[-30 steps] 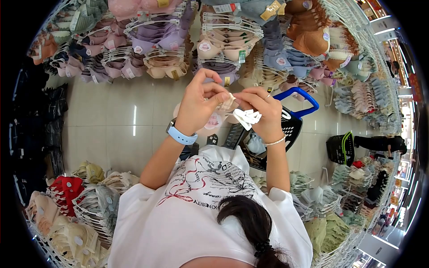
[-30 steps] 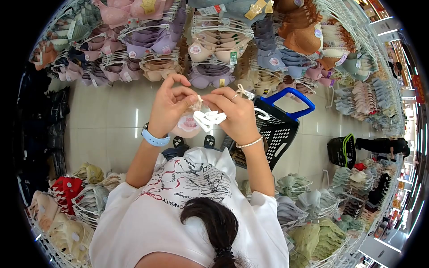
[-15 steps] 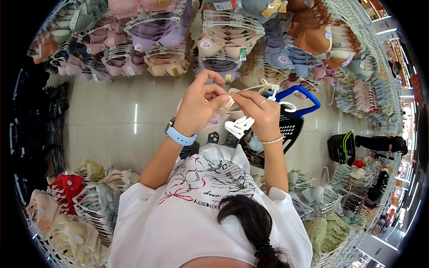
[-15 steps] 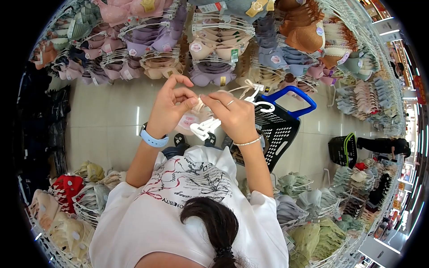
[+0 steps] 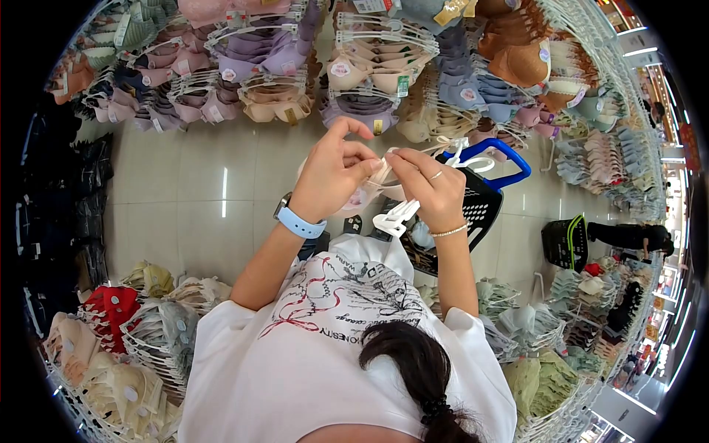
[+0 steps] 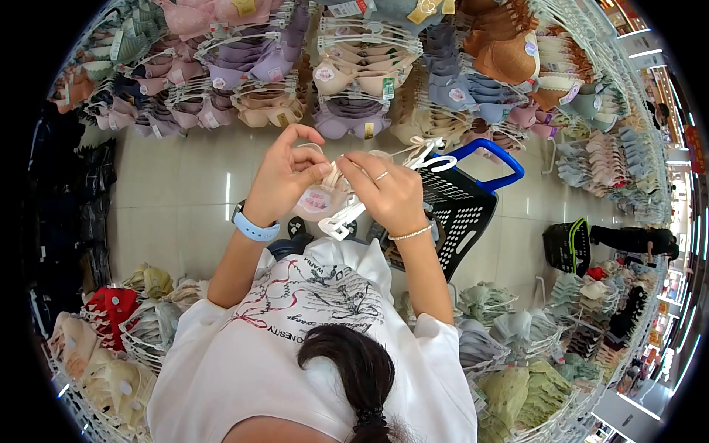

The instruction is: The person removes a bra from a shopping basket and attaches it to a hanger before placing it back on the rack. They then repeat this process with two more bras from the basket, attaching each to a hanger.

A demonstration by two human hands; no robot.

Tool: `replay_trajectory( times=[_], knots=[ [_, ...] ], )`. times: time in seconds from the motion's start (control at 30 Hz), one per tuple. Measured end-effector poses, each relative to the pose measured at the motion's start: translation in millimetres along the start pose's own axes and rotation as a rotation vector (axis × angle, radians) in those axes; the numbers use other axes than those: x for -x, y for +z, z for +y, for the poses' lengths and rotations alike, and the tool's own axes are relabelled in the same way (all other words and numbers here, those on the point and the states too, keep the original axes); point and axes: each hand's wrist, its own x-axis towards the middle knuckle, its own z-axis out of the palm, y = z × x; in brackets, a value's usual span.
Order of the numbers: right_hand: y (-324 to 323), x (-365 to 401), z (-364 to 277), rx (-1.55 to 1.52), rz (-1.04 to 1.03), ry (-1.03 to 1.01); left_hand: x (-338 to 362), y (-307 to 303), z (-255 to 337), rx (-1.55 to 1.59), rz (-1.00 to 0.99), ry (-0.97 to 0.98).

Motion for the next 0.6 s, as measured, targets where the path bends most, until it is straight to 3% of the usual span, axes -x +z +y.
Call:
replay_trajectory(
  times=[0.3, 0.37, 0.5, 0.6],
  knots=[
    [2.5, -0.2, 4.1, 0.016, 0.062, -0.068, 2.0, 4.6, -0.7, 0.066, 0.073, 0.067],
    [1.0, 0.5, 2.5, -0.108, 0.039, 0.078, 2.5, 5.5, -2.4, 0.077, 0.080, 0.097],
    [6.7, 3.9, 4.6, -0.142, 0.106, 0.053, 3.8, 7.1, -4.4, 0.029, 0.131, 0.137],
    [9.4, 1.9, -1.7, -0.254, 0.149, 0.151, 4.3, 8.6, -6.3, 0.065, 0.135, 0.172]
  ],
)
